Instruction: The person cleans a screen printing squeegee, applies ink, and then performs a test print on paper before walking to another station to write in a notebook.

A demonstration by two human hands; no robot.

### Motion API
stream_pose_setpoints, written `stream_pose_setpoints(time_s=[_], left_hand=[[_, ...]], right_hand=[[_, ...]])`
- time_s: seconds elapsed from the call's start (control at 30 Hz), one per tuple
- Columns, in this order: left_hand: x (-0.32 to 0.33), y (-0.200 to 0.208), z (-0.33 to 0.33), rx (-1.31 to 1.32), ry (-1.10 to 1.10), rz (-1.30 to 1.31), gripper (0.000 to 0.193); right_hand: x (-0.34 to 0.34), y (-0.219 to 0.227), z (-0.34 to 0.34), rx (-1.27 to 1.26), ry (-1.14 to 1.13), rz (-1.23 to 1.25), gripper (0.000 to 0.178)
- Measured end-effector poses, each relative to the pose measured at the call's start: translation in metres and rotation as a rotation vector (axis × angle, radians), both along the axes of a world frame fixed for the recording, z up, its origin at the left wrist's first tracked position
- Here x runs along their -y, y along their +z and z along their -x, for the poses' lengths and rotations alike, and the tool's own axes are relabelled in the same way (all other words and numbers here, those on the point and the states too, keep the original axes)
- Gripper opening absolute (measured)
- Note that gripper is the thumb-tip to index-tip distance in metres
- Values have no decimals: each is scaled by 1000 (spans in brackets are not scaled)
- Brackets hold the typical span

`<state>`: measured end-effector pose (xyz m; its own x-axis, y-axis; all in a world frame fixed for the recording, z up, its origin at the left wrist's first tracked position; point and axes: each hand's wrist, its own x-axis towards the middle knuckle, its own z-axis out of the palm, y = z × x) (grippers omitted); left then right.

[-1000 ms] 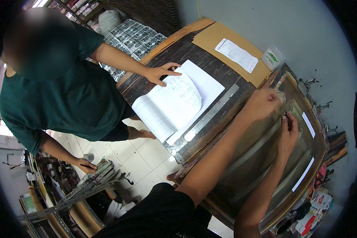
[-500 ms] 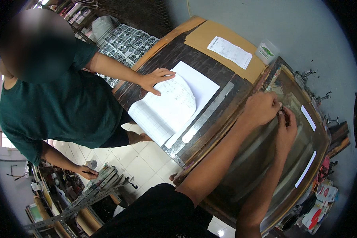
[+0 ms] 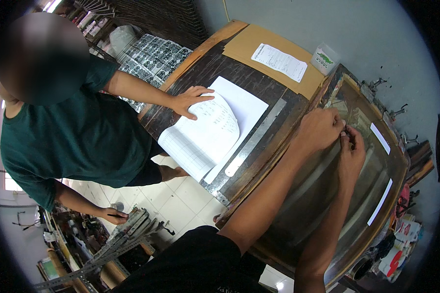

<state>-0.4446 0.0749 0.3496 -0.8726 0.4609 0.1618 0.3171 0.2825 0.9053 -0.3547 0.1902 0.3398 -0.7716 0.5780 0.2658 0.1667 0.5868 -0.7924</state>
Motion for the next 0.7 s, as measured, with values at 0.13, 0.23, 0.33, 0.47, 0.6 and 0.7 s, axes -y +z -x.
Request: stream_pose_setpoints(time_s=[0.13, 0.23, 0.33, 0.47, 0.6, 0.7], left_hand=[[-1, -1, 0, -22, 17, -3, 36], [-3, 0, 0, -14, 10, 8, 35], [-2, 0, -1, -16, 6, 24, 34], [0, -2, 1, 8, 3, 48, 31], [-3, -3, 1, -5, -26, 51, 30], [-3, -6, 2, -51, -3, 44, 30]], right_hand=[[-2, -3, 0, 6, -7, -5, 29], [-4, -4, 0, 0, -7, -5, 28], [0, -2, -1, -15, 9, 14, 26], [2, -1, 0, -22, 41, 4, 24], [-3, -5, 0, -23, 29, -68, 25], [2, -1, 1, -35, 25, 43, 26]])
